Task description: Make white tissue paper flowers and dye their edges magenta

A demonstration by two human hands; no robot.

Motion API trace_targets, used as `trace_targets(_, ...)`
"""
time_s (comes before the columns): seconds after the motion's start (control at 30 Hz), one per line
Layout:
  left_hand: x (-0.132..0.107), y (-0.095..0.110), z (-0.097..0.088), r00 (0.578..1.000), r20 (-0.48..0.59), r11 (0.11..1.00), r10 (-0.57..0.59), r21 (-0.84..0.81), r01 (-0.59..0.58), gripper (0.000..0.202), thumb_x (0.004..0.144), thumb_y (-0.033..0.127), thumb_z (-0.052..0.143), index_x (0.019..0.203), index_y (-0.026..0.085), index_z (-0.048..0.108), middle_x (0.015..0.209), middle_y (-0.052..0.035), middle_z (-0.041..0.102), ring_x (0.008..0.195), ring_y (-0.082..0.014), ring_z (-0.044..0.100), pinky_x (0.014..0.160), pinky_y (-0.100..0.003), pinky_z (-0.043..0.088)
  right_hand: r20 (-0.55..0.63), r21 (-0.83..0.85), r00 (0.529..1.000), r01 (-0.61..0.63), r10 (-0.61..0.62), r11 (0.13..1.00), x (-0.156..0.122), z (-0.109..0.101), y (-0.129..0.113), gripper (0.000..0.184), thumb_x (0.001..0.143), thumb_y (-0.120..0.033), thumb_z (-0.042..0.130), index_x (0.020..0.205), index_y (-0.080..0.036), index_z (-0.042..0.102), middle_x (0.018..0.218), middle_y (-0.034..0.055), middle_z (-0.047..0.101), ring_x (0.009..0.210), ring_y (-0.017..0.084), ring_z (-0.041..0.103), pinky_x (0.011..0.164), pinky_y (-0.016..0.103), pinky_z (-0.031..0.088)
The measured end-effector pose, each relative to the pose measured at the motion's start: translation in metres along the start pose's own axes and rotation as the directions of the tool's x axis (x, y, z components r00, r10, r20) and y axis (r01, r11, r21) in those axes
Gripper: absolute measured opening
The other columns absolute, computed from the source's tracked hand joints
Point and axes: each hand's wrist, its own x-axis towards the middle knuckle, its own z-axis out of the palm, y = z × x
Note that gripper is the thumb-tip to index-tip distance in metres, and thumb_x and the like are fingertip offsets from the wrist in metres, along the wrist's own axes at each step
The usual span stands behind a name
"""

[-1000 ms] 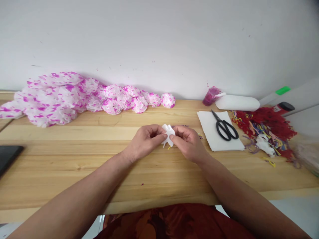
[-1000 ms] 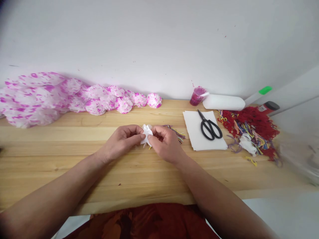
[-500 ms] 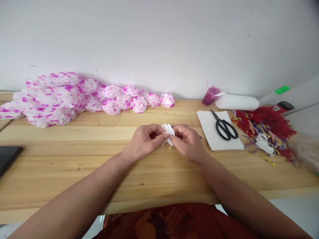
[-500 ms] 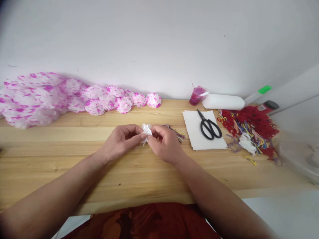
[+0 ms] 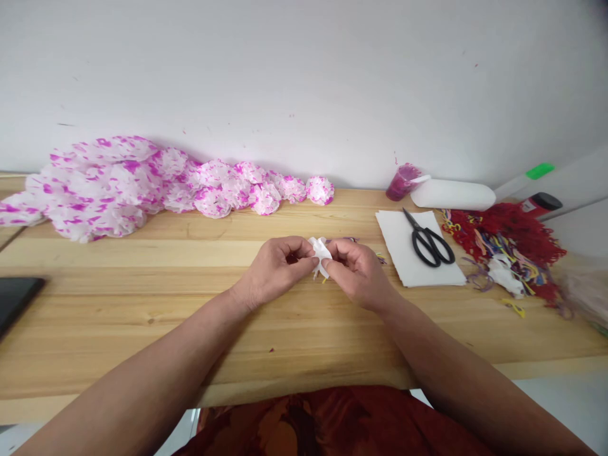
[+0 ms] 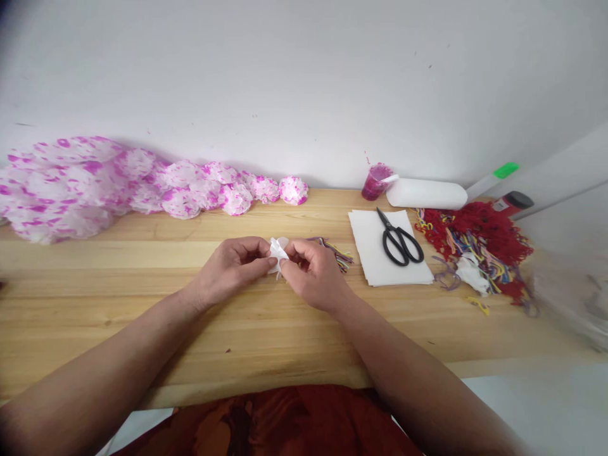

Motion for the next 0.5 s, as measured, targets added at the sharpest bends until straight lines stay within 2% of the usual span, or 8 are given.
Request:
trace_targets(0.37, 0.0004, -0.0014, -0.0025, 0.998, 0.043, 0.999, -0.035, -0.022, 0.036, 0.021, 0.083, 0.035, 0.065, 0.078, 0.015, 0.064, 0.069, 0.0021, 0.055, 0.062, -0.0102, 0.044, 0.056, -0.022, 0.034, 0.034, 0.089, 0.999, -0.016, 0.013, 0.996, 0.0013, -0.0019, -0.0030, 0.014, 0.086, -0.024, 0.058, 0.074, -0.019, 0.059, 0.072, 0.0004, 0.059, 0.070, 0.015, 0.054, 0.065, 0.028, 0.042)
trace_targets(0.5, 0.0002, 0.0005, -0.0022, 0.999, 0.051, 1.000, -0.019, 0.015, 0.018, 0.020, 0.084, 0.034, 0.065, 0.078, 0.015, 0.063, 0.070, 0.0020, 0.054, 0.063, -0.0104, 0.045, 0.057, -0.022, 0.035, 0.009, 0.020, 1.000, 0.015, -0.016, 1.000, -0.0005, -0.0017, -0.0039, 0.019, 0.090, -0.027, 0.058, 0.073, -0.019, 0.056, 0.070, -0.0012, 0.053, 0.067, 0.013, 0.048, 0.062, 0.027, 0.038)
